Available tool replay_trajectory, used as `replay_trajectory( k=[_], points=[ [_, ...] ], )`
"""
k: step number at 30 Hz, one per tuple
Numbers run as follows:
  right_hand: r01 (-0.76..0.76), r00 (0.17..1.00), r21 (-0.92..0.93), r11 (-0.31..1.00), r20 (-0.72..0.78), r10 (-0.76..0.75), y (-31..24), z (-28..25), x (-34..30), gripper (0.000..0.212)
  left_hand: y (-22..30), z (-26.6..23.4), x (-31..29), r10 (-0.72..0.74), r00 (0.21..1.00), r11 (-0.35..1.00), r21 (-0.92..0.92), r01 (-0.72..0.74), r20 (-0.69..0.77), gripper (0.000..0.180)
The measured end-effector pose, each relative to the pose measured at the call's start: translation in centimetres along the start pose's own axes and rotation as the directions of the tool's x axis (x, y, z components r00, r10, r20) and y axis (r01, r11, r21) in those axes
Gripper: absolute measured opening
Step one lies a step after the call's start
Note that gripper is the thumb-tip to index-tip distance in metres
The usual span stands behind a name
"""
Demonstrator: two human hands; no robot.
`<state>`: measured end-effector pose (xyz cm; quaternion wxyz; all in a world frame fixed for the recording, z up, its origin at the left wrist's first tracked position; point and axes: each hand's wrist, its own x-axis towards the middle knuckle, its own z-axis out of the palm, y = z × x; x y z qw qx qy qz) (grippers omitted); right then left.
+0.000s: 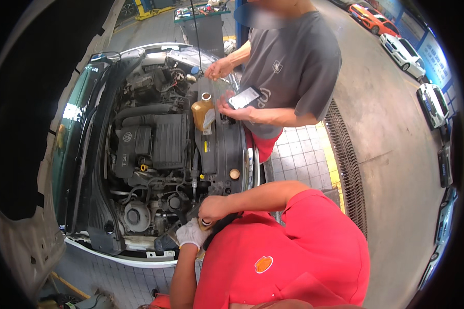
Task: The person pours engine oil from a gold bottle into the engine of a white car with the hood open. They handle multiple bottles, open them, pour the contents, and place empty bottles aside while a coworker stands nearby.
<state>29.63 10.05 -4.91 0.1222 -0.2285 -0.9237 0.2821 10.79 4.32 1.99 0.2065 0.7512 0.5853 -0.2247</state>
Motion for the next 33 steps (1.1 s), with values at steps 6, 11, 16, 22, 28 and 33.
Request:
replay_trajectory(
  k=[6, 11, 16, 22, 28, 33],
  points=[
    [-0.085, 0.94, 0.195, 0.977, -0.31, 0.144, -1.8, 1.1, -2.4, 0.026, 0.4, -1.3, -0.2, -0.04, 0.997, 0.999, -0.004, 0.04, 0.066, 0.077],
    [-0.132, 0.859, 0.307, 0.942, -0.439, 0.263, -2.6, 2.5, -3.2, 0.026, 0.4, -1.5, -0.1, -0.035, 0.997, 0.999, -0.01, 0.036, 0.071, 0.077],
    [-0.28, 0.758, 0.545, 0.791, -0.38, 0.53, -2.8, 3.9, -3.8, 0.031, 0.2, -1.4, 0.0, -0.016, 0.997, 1.0, 0.018, 0.015, 0.075, 0.078],
    [-0.39, 0.919, 0.27, 0.88, 0.058, 0.389, -1.4, -2.9, -2.1, 0.039, -0.4, -1.5, -0.1, 0.008, 0.997, 1.0, -0.026, -0.006, 0.071, 0.077],
    [-0.309, 0.911, 0.042, 0.95, 0.3, 0.283, 0.1, -4.0, 0.5, 0.036, -0.4, -0.9, -0.4, 0.028, 0.998, 1.0, 0.004, -0.028, 0.051, 0.082],
    [-0.199, 0.946, -0.019, 0.98, 0.256, 0.197, -0.3, -4.1, 0.9, 0.031, -0.6, -1.2, -0.4, 0.027, 0.998, 1.0, -0.014, -0.026, 0.058, 0.083]
  ],
)
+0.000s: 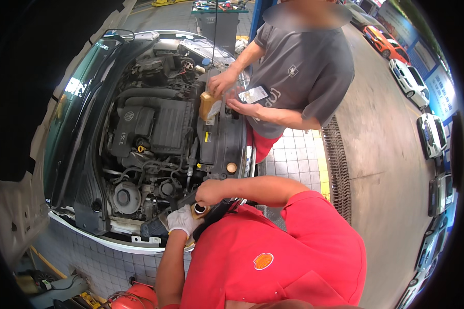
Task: The person pours engine oil from a gold bottle into the engine of a white car with the hood open. They handle multiple bottles, open them, pour the contents, and place empty bottles aside while a coworker stands nearby.
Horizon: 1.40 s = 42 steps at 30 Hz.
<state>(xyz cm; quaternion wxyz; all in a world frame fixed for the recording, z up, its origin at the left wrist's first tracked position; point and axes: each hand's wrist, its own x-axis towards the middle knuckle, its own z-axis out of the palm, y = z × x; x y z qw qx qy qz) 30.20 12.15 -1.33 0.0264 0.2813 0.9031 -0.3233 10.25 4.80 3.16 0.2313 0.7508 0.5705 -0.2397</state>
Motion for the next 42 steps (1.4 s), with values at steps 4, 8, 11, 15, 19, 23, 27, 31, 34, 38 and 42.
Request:
replay_trajectory(
  k=[4, 8, 11, 15, 19, 23, 27, 31, 34, 38, 42],
  points=[
    [0.08, 0.977, 0.02, 0.997, -0.198, -0.074, 0.7, 2.5, -1.8, 0.026, -0.1, 0.1, 0.7, 0.01, 1.0, 1.0, -0.019, -0.01, -0.005, 0.081],
    [0.183, 0.913, 0.153, 0.971, -0.394, -0.11, 1.4, 5.5, -3.1, 0.021, -0.4, 0.8, 1.1, 0.008, 0.999, 0.998, -0.059, -0.01, -0.033, 0.076],
    [0.187, 0.87, 0.168, 0.968, -0.485, -0.084, 0.2, 6.5, -4.1, 0.014, -0.4, 1.3, 1.3, -0.05, 0.992, 0.982, -0.189, 0.028, -0.112, 0.063],
    [0.316, 0.848, 0.161, 0.935, -0.49, -0.203, -4.7, 4.0, -5.4, 0.021, -1.5, 1.5, 2.1, -0.001, 0.994, 0.995, -0.102, -0.011, -0.111, 0.066],
    [0.197, 0.857, 0.29, 0.937, -0.514, -0.021, -5.3, 2.3, -8.3, 0.026, -1.4, 0.2, 1.0, -0.012, 1.0, 0.995, -0.1, 0.012, 0.0, 0.068],
    [-0.161, 0.772, 0.335, 0.928, -0.544, 0.33, -1.7, 5.7, -15.8, 0.023, -1.4, 0.3, 1.3, 0.032, 1.0, 0.994, -0.106, -0.031, 0.001, 0.071],
    [-0.725, 0.399, 0.553, 0.41, -0.149, 0.905, 7.7, 16.3, -26.0, 0.025, -1.2, 0.4, 1.7, 0.052, 0.999, 0.994, -0.097, -0.051, 0.003, 0.07],
    [-0.999, 0.018, 0.044, 0.01, 0.191, 0.981, 12.2, 19.7, -34.4, 0.042, -1.2, 0.8, 1.1, 0.009, 1.0, 0.995, -0.098, -0.009, 0.0, 0.07],
    [-0.957, 0.074, -0.221, 0.187, 0.439, 0.895, 18.2, 26.1, -39.9, 0.046, -0.8, 0.6, 0.7, -0.009, 1.0, 0.993, -0.114, 0.006, -0.027, 0.074],
    [-0.877, 0.454, 0.214, 0.43, 0.08, 0.887, 18.7, 30.1, -35.5, 0.062, -0.5, 0.9, 1.0, 0.025, 0.999, 0.993, -0.115, -0.028, -0.024, 0.075],
    [-0.433, 0.813, 0.57, 0.699, -0.088, 0.576, 8.8, 18.5, -16.3, 0.083, -0.6, 0.9, -0.5, -0.021, 0.997, 0.991, -0.131, 0.012, -0.071, 0.075]
  ],
)
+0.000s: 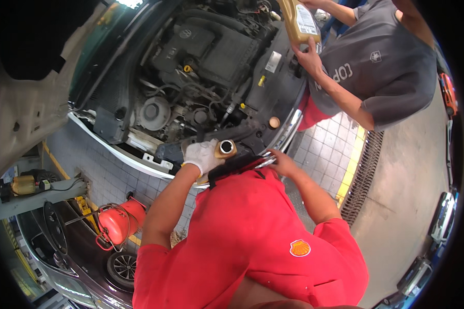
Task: The person pours engine oil from a gold bottle into the engine of a white car with the hood open. They handle multiple bottles, open them, pour the contents, and place empty bottles aside while a coworker stands nearby.
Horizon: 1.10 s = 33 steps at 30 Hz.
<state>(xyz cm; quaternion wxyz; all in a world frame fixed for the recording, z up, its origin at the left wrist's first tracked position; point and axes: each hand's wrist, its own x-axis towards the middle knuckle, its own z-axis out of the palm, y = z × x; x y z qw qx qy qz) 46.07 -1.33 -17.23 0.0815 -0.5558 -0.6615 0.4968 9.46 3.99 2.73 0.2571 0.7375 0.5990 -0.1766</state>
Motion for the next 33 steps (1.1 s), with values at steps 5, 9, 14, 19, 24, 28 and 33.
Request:
replay_trajectory(
  k=[5, 9, 14, 19, 24, 28, 33],
  points=[
    [0.521, 0.852, 0.038, 0.853, 0.038, -0.522, -12.3, 4.1, 8.4, 0.11, 0.0, 0.4, -1.1, -0.047, 0.998, 0.999, -0.022, 0.046, -0.052, 0.075],
    [0.463, 0.863, 0.119, 0.878, 0.165, -0.478, -16.4, 4.5, 10.6, 0.09, -0.7, 1.0, -2.9, -0.142, 0.988, 0.974, -0.185, 0.129, -0.06, 0.082],
    [0.546, 0.779, 0.083, 0.834, 0.316, -0.542, -21.2, -0.3, 9.5, 0.075, 0.3, -3.5, -7.4, -0.174, 0.983, 0.938, -0.313, 0.147, -0.057, 0.093],
    [0.721, 0.577, 0.118, 0.682, 0.441, -0.687, -28.6, -8.2, 6.2, 0.065, -3.5, -3.4, -10.5, -0.138, 0.951, 0.201, -0.948, -0.247, -0.277, 0.06],
    [0.755, 0.394, 0.218, 0.619, 0.604, -0.693, -37.7, -15.4, 2.9, 0.072, -3.5, -0.8, -8.8, 0.141, 0.932, -0.49, -0.842, -0.226, -0.333, 0.071],
    [0.826, 0.192, 0.259, 0.5, 0.706, -0.682, -41.8, -17.5, 2.2, 0.077, 0.2, -1.8, -8.1, 0.21, 0.876, -0.604, -0.762, -0.232, -0.433, 0.071],
    [0.794, 0.137, 0.302, 0.528, 0.756, -0.64, -44.6, -17.6, 1.2, 0.08, 4.3, -2.4, -9.7, 0.202, 0.806, -0.54, -0.75, -0.383, -0.557, 0.072]
  ],
)
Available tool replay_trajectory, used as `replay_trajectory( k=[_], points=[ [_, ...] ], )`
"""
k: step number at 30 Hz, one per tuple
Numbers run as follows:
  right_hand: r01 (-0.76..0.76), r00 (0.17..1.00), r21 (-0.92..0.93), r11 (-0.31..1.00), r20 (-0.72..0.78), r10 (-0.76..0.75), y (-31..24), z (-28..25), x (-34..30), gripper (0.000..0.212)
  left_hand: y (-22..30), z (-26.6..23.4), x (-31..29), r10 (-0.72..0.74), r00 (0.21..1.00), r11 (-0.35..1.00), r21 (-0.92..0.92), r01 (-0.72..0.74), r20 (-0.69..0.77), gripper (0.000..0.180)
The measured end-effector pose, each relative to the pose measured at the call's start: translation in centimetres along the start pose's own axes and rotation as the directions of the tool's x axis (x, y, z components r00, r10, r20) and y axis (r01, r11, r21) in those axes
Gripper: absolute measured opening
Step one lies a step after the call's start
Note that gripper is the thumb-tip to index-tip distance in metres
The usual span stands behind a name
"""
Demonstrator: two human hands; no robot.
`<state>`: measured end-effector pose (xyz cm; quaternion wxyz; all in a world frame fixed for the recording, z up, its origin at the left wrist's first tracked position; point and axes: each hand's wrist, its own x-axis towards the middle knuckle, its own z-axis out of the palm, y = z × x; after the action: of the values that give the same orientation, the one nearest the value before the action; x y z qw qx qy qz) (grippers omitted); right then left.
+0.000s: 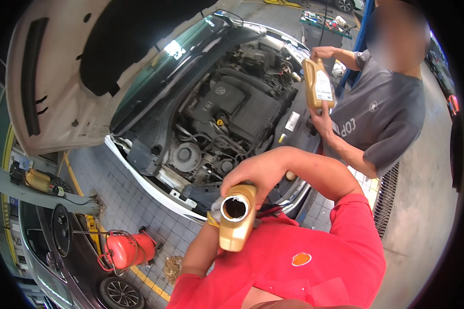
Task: The person pours engine oil from a gold bottle into the engine of a white car with the hood open. They handle multiple bottles, open them, pour the contents, and place empty bottles aside while a coworker stands nearby.
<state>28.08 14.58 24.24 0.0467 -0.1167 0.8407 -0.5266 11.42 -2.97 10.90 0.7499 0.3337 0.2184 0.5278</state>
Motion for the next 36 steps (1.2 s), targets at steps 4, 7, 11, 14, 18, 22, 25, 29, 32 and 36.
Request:
replay_trajectory(
  k=[4, 7, 11, 14, 18, 22, 25, 29, 32, 36],
  points=[
    [0.031, 0.998, 0.212, 0.977, 0.04, -0.04, 0.3, -0.8, 0.3, 0.087, -0.2, 2.8, -1.5, 0.186, 0.982, 0.954, 0.235, -0.184, 0.013, 0.076],
    [0.056, 0.992, 0.202, 0.978, -0.121, -0.032, 0.8, 0.1, 0.5, 0.09, -0.1, 2.6, -1.8, 0.276, 0.961, 0.918, 0.294, -0.267, 0.013, 0.079],
    [0.001, 0.87, 0.196, 0.981, -0.483, 0.096, 0.7, 3.2, -0.3, 0.081, -0.7, -2.7, -0.5, 0.312, 0.927, 0.875, 0.443, -0.195, -0.207, 0.081],
    [0.08, 0.6, 0.079, 0.994, -0.8, 0.015, 2.7, 8.5, 0.6, 0.07, -2.1, -9.0, 0.2, 0.211, 0.926, 0.969, 0.194, -0.155, -0.314, 0.066],
    [-0.024, 0.402, 0.056, 0.998, -0.914, 0.061, 5.5, 13.3, 2.0, 0.096, -1.9, -10.0, 1.6, 0.19, 0.953, 0.881, -0.388, -0.272, -0.237, 0.064],
    [-0.194, 0.164, 0.16, 0.968, -0.968, 0.193, 6.2, 13.6, 3.4, 0.099, -2.1, -7.8, 4.2, 0.184, 0.964, 0.857, -0.449, -0.252, -0.192, 0.066],
    [-0.189, -0.036, 0.219, 0.957, -0.976, 0.216, 7.3, 12.2, 4.3, 0.084, -4.4, -12.1, 5.3, -0.014, 0.998, 0.889, -0.457, -0.018, -0.066, 0.069],
    [-0.092, 0.0, 0.288, 0.953, -0.957, 0.289, 9.7, 11.1, 2.2, 0.085, -3.6, -9.9, 6.4, -0.006, 0.997, 0.864, -0.503, -0.031, -0.073, 0.059],
    [-0.025, 0.062, 0.354, 0.935, -0.933, 0.355, 11.7, 9.8, 0.0, 0.087, -4.2, -12.1, 7.6, -0.099, 0.987, 0.951, -0.305, 0.056, -0.126, 0.066],
    [0.139, 0.079, 0.445, 0.885, -0.895, 0.438, 15.8, 10.0, -1.6, 0.088, -3.3, -12.5, 8.9, -0.083, 0.961, 0.987, 0.112, 0.116, -0.264, 0.063]
  ],
)
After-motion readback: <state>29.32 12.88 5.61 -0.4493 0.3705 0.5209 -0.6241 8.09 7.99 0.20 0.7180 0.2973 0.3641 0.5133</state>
